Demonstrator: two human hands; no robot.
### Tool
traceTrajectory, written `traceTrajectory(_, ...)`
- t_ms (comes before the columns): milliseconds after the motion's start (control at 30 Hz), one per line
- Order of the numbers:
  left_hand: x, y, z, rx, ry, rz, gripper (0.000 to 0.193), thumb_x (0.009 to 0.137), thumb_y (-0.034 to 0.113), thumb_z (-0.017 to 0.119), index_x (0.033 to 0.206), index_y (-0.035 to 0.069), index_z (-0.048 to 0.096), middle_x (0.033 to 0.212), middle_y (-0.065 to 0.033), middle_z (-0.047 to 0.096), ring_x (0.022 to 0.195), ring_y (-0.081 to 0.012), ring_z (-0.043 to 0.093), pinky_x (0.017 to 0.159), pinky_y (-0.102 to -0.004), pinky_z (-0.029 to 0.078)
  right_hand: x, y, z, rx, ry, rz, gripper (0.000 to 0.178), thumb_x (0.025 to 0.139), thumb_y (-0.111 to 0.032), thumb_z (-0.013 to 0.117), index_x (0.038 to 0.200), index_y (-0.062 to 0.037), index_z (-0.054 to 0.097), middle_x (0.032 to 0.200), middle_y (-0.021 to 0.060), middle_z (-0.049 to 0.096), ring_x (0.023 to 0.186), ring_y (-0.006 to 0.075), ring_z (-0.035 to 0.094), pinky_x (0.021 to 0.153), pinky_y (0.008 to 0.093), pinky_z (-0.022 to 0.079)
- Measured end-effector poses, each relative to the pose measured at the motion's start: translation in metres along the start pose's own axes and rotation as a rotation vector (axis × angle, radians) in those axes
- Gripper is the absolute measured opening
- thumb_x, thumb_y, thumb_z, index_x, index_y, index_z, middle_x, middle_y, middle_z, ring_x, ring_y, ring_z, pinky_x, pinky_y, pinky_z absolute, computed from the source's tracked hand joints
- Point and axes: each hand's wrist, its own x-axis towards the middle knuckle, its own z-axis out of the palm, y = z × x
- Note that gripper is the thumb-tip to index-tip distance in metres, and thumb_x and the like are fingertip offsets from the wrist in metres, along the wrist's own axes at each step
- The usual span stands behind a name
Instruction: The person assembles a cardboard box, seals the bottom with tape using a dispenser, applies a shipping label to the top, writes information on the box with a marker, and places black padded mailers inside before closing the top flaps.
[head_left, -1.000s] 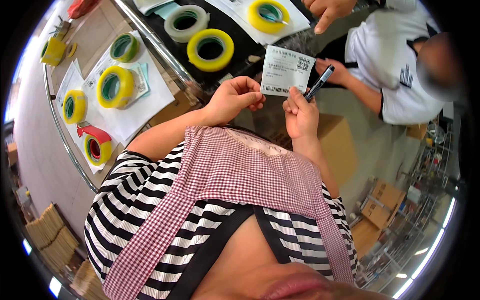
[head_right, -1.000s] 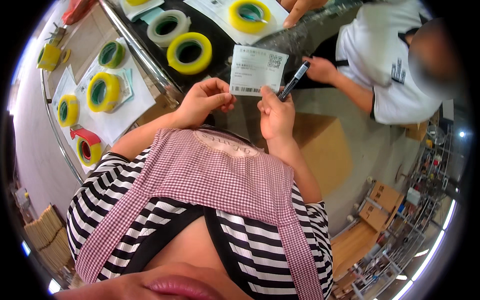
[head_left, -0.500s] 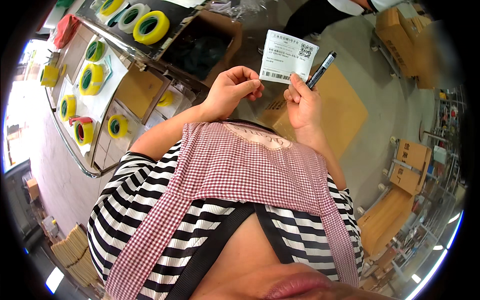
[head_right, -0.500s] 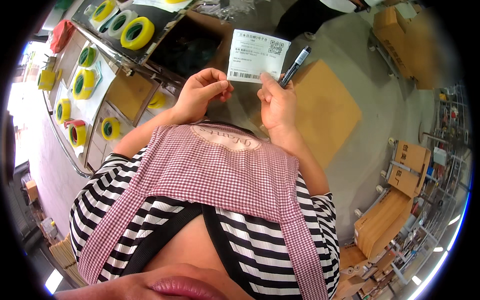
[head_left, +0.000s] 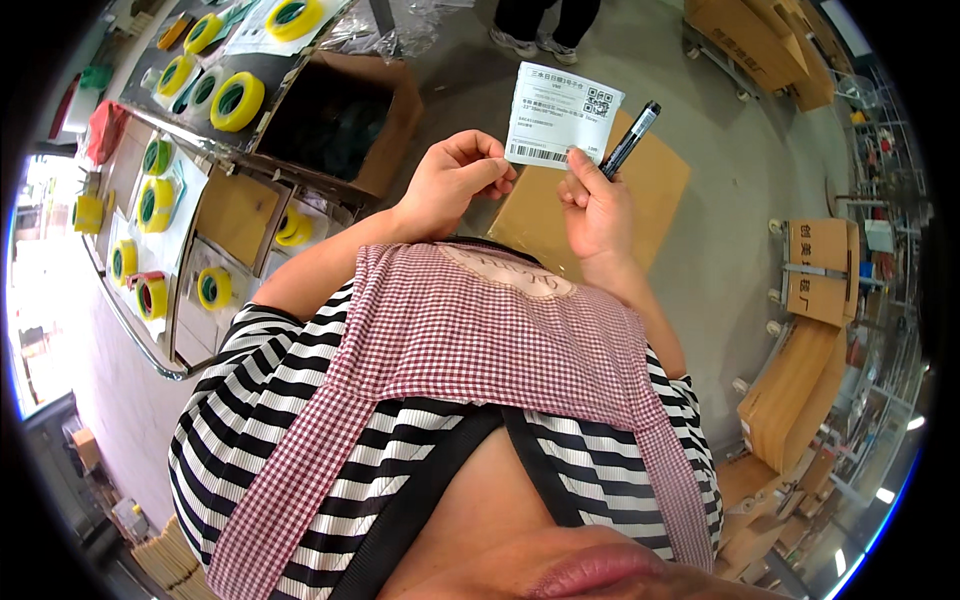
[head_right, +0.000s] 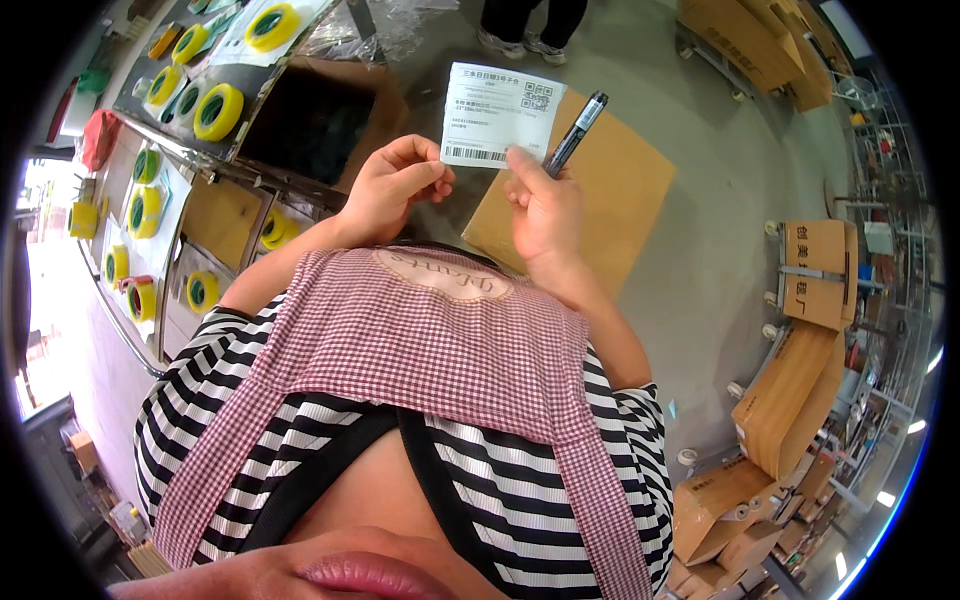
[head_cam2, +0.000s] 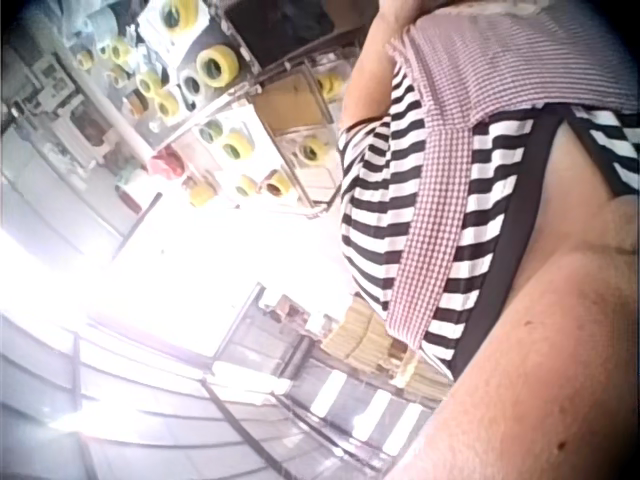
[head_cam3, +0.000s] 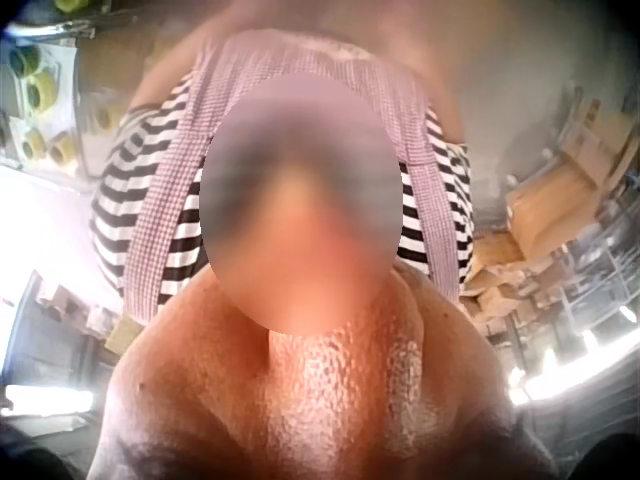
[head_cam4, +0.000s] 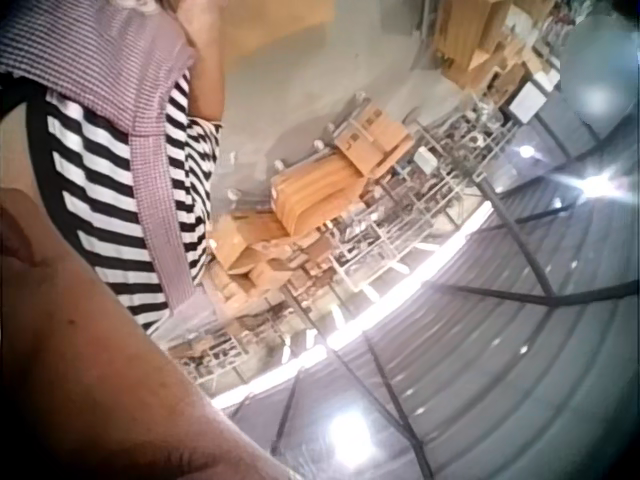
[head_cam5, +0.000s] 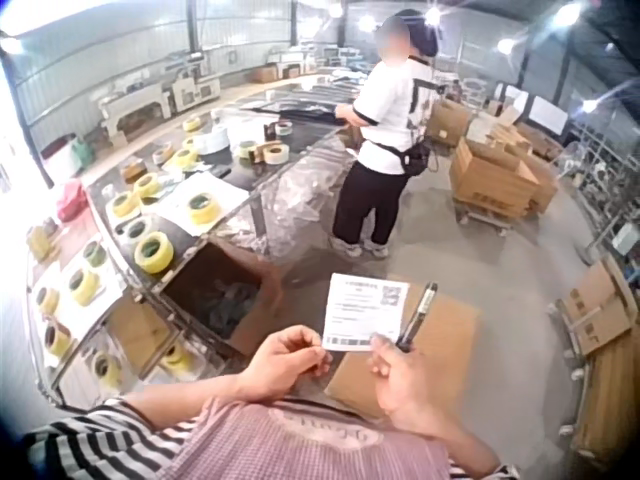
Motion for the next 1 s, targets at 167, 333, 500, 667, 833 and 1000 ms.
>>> traceTrajectory(167, 0.013, -0.004, 0.008, 0.011, -0.041, 0.017, 0.005, 0.09, 0.0, 0.057, 0.092, 0.004, 0.058, 0.088, -0.0077, 0.066, 0.077, -0.0154, 0.061, 0.071, -0.0272, 0.049, 0.005, -0.006, -0.018, -0.011, -0.049, -0.015, 0.01, 0.089, -0.004, 0.067, 0.091, -0.0096, 0.059, 0.074, -0.0055, 0.055, 0.052, 0.0052, 0.038, 0.056, 0.024, 0.034)
traceTrajectory(333, 0.024, -0.007, 0.009, -0.025, -0.038, 0.012, 0.007, 0.089, -0.002, 0.055, 0.092, 0.004, 0.058, 0.087, -0.0082, 0.065, 0.075, -0.0155, 0.06, 0.07, -0.0274, 0.048, 0.009, -0.014, -0.018, -0.009, -0.04, -0.017, 0.008, 0.09, -0.006, 0.065, 0.09, -0.0098, 0.058, 0.074, -0.0046, 0.055, 0.052, 0.0054, 0.037, 0.056, 0.0249, 0.034)
traceTrajectory(500, 0.038, -0.006, 0.002, -0.03, -0.044, 0.023, 0.009, 0.088, -0.003, 0.054, 0.092, 0.003, 0.058, 0.087, -0.0085, 0.065, 0.074, -0.016, 0.059, 0.069, -0.0276, 0.047, 0.024, -0.012, -0.018, -0.007, -0.058, -0.027, 0.008, 0.09, -0.005, 0.064, 0.091, -0.0094, 0.057, 0.074, -0.0037, 0.055, 0.052, 0.006, 0.038, 0.057, 0.0258, 0.034)
traceTrajectory(667, 0.046, -0.007, -0.004, -0.011, -0.055, 0.023, 0.009, 0.088, -0.004, 0.054, 0.093, 0.003, 0.058, 0.086, -0.0084, 0.064, 0.074, -0.0161, 0.058, 0.069, -0.0277, 0.046, 0.037, -0.007, -0.02, -0.008, -0.052, -0.01, 0.008, 0.09, -0.006, 0.063, 0.09, -0.0087, 0.056, 0.073, -0.0034, 0.053, 0.052, 0.0067, 0.038, 0.057, 0.0265, 0.035)
traceTrajectory(833, 0.044, -0.003, 0.005, 0.09, -0.123, 0.126, 0.007, 0.089, -0.003, 0.058, 0.093, 0.003, 0.057, 0.082, -0.0086, 0.063, 0.071, -0.0154, 0.059, 0.066, -0.0283, 0.05, 0.041, -0.01, -0.032, -0.053, -0.018, 0.026, 0.007, 0.089, -0.007, 0.063, 0.087, -0.0077, 0.056, 0.066, -0.0028, 0.049, 0.052, 0.0061, 0.041, 0.05, 0.0241, 0.034)
traceTrajectory(1000, 0.045, -0.01, -0.011, 0.119, -0.233, 0.161, 0.002, 0.095, 0.002, 0.057, 0.096, 0.003, 0.058, 0.087, -0.0067, 0.065, 0.077, -0.0132, 0.062, 0.072, -0.0268, 0.052, 0.049, 0.015, -0.035, 0.02, -0.017, 0.122, 0.006, 0.091, -0.008, 0.06, 0.09, -0.009, 0.054, 0.069, -0.0035, 0.049, 0.052, 0.0067, 0.039, 0.051, 0.0254, 0.036)
